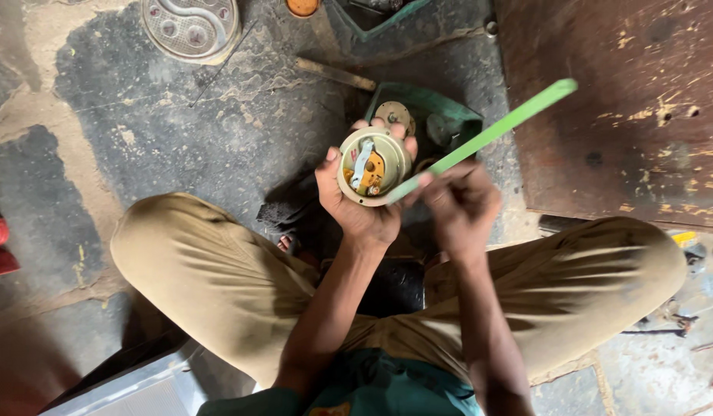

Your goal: The person sits cross-legged on the floor and wipes a round metal housing with a dark cloth. They then use a long green plastic strip to scrape the inside of the housing, fit a black rubber ring over it, and press and slide the strip around the inside edge of the assembled part.

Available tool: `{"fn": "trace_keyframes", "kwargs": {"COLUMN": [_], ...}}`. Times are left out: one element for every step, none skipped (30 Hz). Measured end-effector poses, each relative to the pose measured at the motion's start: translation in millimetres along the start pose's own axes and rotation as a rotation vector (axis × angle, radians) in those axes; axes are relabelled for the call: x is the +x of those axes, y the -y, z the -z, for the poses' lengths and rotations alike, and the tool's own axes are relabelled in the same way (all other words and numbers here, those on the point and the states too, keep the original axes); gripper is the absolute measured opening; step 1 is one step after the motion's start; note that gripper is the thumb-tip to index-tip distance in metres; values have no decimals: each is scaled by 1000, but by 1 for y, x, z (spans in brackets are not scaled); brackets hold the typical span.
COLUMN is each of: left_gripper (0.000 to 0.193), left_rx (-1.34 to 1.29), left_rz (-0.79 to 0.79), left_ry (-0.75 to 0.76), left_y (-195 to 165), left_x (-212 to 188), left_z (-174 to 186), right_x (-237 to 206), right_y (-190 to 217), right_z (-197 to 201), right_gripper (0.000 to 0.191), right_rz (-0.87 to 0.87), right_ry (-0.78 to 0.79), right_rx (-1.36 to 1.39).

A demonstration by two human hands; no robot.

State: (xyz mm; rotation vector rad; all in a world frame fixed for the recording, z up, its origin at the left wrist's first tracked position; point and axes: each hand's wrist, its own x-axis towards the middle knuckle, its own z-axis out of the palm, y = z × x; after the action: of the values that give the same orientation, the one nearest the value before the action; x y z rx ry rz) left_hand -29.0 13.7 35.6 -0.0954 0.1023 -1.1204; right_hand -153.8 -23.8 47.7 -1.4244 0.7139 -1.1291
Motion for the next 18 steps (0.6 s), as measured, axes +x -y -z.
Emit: {"fn": "trace_keyframes", "kwargs": {"left_gripper": [46, 45, 46, 47, 47, 47, 47, 47, 47, 47, 48, 47, 47, 46, 46, 47, 47, 46], "left_rx": [-23, -45, -28, -20, -12, -2, 16, 37, 31, 17, -3, -1, 7, 20, 24, 26, 20, 18], "left_rz": [17, 34, 30, 25, 18, 1, -14, -29, -26, -24, -21, -25, -29, -33, -36, -37, -39, -48], "left_ry": [-6, -16, -29, -34, -33, -35, -43, -55, -36, -12, 21, 4, -20, -51, -44, -34, -19, -42], "left_y": [0, -1, -3, -3, -3, -4, -4, -5, -7, -7, -6, -6, -7, -8, -8, -8, -7, -7], "left_x": [0, -1, -3, -2, -2, -2, -1, -1, -1, -1, -1, 1, 1, 0, -1, -1, -1, -1], "left_z": [0, 0, -1, -1, -1, -1, -2, -2, -3, -4, -5, -6, -7, -8, -9, -9, -10, -10], "right_x": [0, 1, 2, 1, 1, 2, 2, 4, 7, 5, 4, 5, 6, 6, 7, 4, 3, 3], "right_y": [0, 0, 0, 0, 0, 1, 1, 2, 3, 4, 5, 5, 5, 6, 5, 5, 4, 3], "right_z": [1, 1, 3, 2, 2, 2, 1, 2, 3, 0, -2, -2, -3, -3, -2, -3, -3, -3], "right_gripper": [10, 8, 7, 10, 13, 17, 15, 13, 12, 14, 16, 18, 17, 15, 14, 14, 13, 13], "right_rz": [-2, -6, -8, 2, 17, 27, 12, -6, -24, -20, -6, 9, 12, 6, -1, 23, 52, 86], "right_ry": [-17, -34, -50, -43, -32, -24, -42, -61, -79, -49, -17, 15, 3, -12, -29, -13, 7, 29], "right_rx": [28, 57, 80, 16, -48, -109, -65, -17, 31, 19, 3, -13, 4, 25, 46, -17, -88, -160]}}
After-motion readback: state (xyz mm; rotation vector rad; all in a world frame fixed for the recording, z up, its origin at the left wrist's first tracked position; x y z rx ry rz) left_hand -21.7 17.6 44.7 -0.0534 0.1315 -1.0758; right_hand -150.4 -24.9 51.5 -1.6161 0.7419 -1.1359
